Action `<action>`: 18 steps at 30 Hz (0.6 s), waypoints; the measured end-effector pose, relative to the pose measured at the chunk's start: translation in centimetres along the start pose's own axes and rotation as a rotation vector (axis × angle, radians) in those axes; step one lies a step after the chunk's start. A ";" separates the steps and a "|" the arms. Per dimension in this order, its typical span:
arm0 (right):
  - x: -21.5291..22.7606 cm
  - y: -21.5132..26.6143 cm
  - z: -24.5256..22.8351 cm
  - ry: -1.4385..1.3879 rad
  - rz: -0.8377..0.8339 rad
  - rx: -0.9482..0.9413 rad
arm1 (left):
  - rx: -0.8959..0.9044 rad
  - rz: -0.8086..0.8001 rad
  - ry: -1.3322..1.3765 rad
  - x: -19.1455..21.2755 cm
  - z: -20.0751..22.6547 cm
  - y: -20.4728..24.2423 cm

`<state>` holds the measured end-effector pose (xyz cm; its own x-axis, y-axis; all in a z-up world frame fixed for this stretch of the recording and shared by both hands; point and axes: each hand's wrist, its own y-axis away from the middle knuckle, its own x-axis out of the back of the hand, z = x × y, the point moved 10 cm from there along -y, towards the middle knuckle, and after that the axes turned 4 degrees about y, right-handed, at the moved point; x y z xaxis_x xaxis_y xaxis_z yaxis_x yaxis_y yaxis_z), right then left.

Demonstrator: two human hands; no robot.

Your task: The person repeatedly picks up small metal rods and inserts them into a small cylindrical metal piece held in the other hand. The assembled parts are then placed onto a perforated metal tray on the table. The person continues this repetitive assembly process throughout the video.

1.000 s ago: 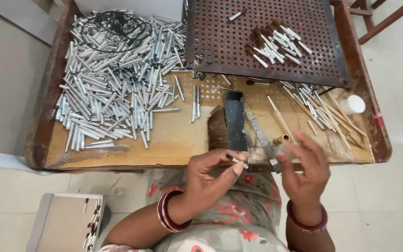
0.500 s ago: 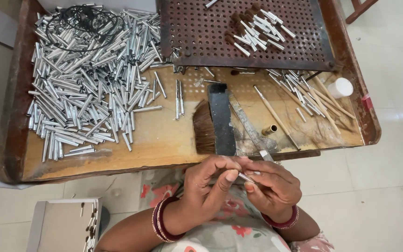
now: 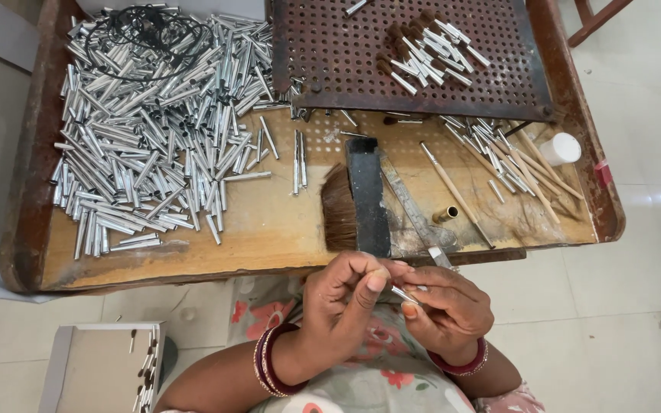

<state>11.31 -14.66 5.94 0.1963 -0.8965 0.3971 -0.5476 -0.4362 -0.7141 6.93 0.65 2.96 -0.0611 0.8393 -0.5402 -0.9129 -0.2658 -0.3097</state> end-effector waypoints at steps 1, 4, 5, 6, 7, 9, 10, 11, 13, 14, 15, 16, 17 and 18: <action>0.0 0.1 0.1 -0.012 -0.005 -0.020 | 0.062 0.025 0.080 0.1 -0.7 0.1; 0.0 0.1 -0.6 0.159 -0.001 0.028 | -0.122 -0.140 -0.192 -1.2 1.3 -0.6; 0.3 -0.1 -0.5 0.159 -0.004 0.023 | -0.117 -0.137 -0.190 -1.2 0.9 -0.4; -0.1 -0.2 -1.1 0.142 -0.075 0.085 | -0.027 -0.099 -0.122 -0.6 -0.2 -0.2; -0.6 -0.4 -1.6 0.125 -0.146 0.152 | 0.057 -0.061 -0.055 -0.1 -1.3 -0.2; -0.5 0.5 -1.3 0.098 -0.156 0.140 | 0.061 -0.084 -0.079 -0.2 -1.6 -0.2; -0.3 1.1 -1.1 0.073 -0.165 0.127 | 0.066 -0.109 -0.104 -0.5 -1.8 -0.1; -0.5 1.5 -1.1 0.076 -0.161 0.127 | 0.067 -0.114 -0.103 -0.8 -2.2 0.0; 0.7 2.2 1.0 -0.161 -0.025 -0.068 | 0.107 -0.100 -0.097 -1.2 -3.5 0.1; 1.0 2.4 1.4 -0.150 -0.015 -0.070 | 0.111 -0.114 -0.093 -1.3 -3.5 -0.3; 1.4 3.0 1.4 -0.121 0.000 -0.068 | 0.064 -0.127 -0.197 -1.5 -3.2 -0.3; 1.7 3.6 1.6 -0.092 0.015 -0.066 | 0.015 -0.140 -0.300 -1.6 -3.0 -0.3; 2.4 3.9 2.2 -0.082 0.018 -0.081 | 0.030 -0.148 -0.290 -1.7 -2.9 -0.5; 3.4 4.4 3.5 -0.059 0.070 -0.158 | 0.001 -0.184 -0.396 -2.0 -2.6 -0.7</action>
<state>12.41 -19.91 2.14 0.1983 -0.9293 0.3116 -0.6818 -0.3591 -0.6373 8.81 -2.12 2.22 -0.0476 0.9898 -0.1344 -0.9236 -0.0948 -0.3714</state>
